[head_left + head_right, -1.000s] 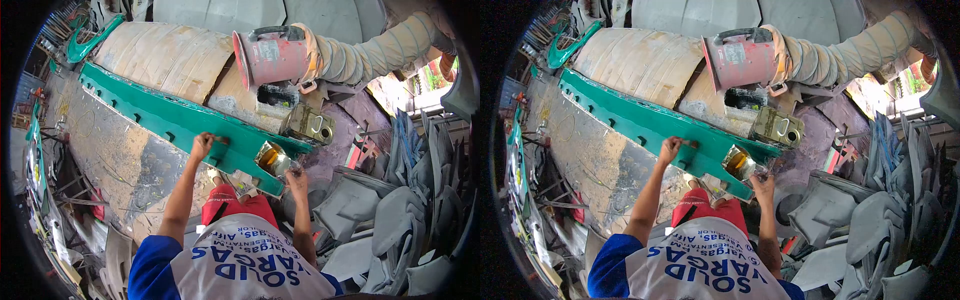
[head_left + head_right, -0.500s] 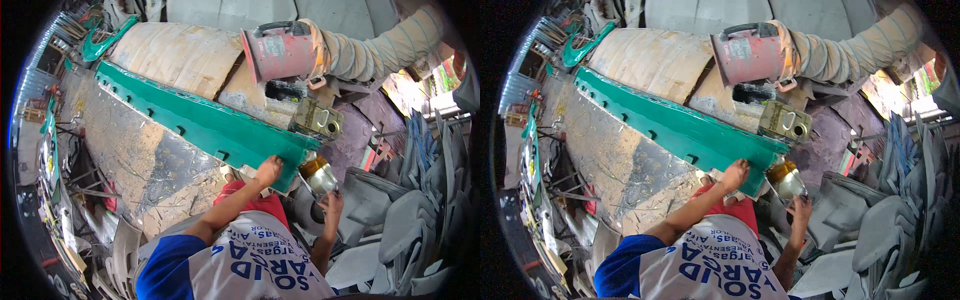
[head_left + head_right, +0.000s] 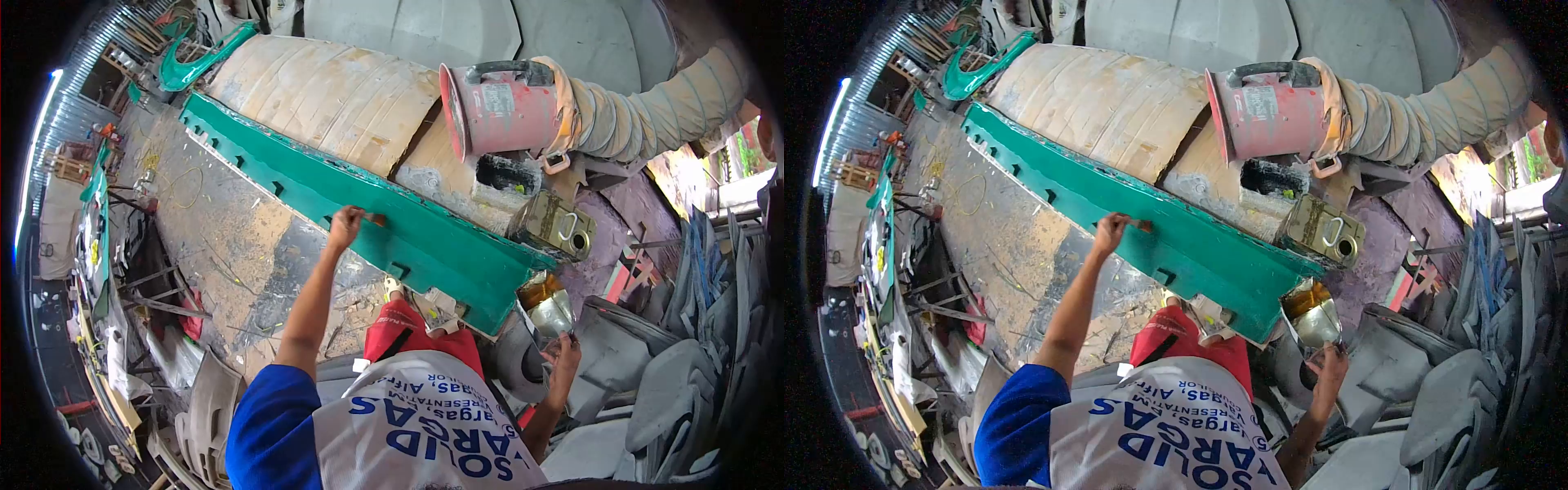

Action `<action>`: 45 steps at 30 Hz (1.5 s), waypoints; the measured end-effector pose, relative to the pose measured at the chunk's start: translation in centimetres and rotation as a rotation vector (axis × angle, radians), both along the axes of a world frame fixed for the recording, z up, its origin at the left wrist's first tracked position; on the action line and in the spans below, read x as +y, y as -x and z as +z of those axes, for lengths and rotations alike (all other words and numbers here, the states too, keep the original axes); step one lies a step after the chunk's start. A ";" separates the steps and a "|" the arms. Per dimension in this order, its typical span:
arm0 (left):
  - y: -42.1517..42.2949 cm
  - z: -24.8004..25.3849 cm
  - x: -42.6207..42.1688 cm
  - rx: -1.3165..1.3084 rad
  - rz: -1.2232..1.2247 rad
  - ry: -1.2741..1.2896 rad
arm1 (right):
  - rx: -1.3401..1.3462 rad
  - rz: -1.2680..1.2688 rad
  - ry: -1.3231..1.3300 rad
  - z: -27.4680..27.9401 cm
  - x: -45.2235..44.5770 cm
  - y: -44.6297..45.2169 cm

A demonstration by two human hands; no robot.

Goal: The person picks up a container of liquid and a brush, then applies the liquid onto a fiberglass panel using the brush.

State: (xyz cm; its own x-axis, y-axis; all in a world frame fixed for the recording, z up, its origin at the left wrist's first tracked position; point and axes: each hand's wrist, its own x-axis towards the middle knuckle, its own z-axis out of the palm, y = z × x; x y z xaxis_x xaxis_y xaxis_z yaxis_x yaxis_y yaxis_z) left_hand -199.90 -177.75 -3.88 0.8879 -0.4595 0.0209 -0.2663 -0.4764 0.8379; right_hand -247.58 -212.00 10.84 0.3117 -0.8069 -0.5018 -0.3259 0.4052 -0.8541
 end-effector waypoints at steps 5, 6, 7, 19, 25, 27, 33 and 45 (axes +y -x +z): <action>1.5 4.5 -1.7 -0.320 0.003 -0.172 | -0.002 -0.067 -0.027 1.2 2.0 -1.4; 3.3 4.2 -3.3 -0.295 -0.031 -0.149 | -0.002 -0.111 -0.011 0.6 2.3 -1.0; 5.3 3.8 -5.0 -0.309 -0.109 -0.220 | -0.002 -0.159 0.007 0.1 2.5 -0.3; 27.9 1.3 -22.5 -0.222 -0.771 -0.195 | 0.038 -0.282 0.005 -0.1 2.4 7.9; 24.6 1.4 -20.7 -0.182 -0.616 0.110 | 0.027 -0.262 -0.001 0.3 1.1 10.4; 20.5 -0.7 -17.3 0.102 -0.460 0.163 | -0.001 -0.264 -0.064 0.4 0.3 10.5; 14.0 1.8 -13.7 -0.032 -0.430 0.055 | -0.092 -0.180 0.011 -1.1 -0.2 11.2; 20.5 -0.8 -25.3 -0.056 -0.598 0.125 | -0.039 -0.159 -0.027 -1.6 1.8 9.0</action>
